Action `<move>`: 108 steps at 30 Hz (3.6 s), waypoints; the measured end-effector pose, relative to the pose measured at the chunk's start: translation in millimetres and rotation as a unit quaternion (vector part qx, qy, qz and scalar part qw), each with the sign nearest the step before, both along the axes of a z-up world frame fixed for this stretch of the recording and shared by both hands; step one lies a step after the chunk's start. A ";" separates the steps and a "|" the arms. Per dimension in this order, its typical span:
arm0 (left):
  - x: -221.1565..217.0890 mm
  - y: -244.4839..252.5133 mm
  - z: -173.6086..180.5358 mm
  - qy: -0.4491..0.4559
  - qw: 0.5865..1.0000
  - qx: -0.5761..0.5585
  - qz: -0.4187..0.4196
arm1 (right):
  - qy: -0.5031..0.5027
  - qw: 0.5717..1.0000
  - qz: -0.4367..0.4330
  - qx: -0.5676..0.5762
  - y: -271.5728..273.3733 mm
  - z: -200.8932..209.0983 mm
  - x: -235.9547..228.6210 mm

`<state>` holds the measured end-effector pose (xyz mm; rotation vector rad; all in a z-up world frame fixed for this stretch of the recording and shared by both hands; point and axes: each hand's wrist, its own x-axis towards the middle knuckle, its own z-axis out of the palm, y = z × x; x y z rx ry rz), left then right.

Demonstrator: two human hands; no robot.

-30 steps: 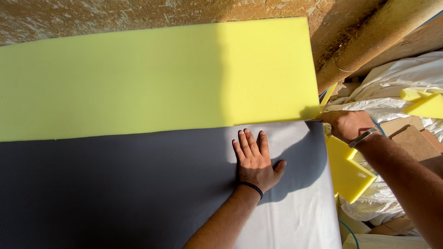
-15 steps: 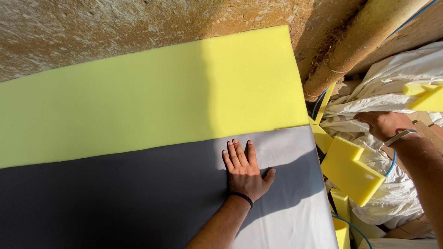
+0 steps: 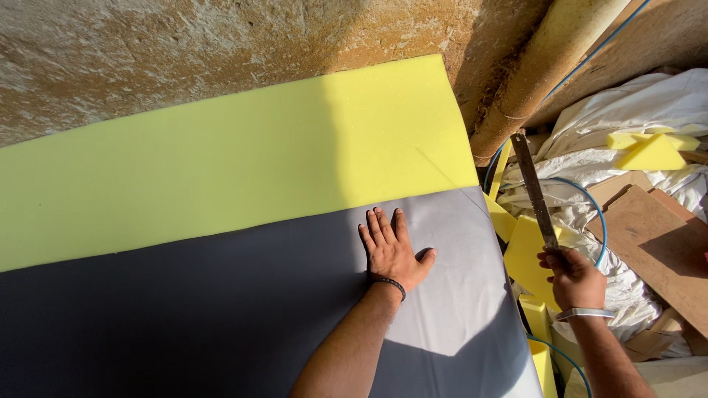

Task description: The person sprays adhesive onto a yellow foam sheet, then places and smooths a gray fabric sheet over it. The person repeats the process with another foam and fabric sheet, aligning and pressing the fabric to adhere it to the foam.

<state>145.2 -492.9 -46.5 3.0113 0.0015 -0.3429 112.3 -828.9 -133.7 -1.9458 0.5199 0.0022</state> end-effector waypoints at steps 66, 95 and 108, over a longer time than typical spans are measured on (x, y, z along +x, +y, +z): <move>-504.5 816.2 103.8 0.102 0.949 -0.073 0.288 | 0.106 0.860 0.408 -0.286 862.2 113.3 -308.9; -656.5 1114.3 93.0 0.104 0.950 -0.099 0.279 | 0.069 0.940 0.240 -0.232 1054.7 60.2 -494.6; -681.6 1246.3 65.9 -0.054 0.881 -0.138 0.449 | 0.173 0.919 0.327 -0.134 1159.9 87.6 -568.6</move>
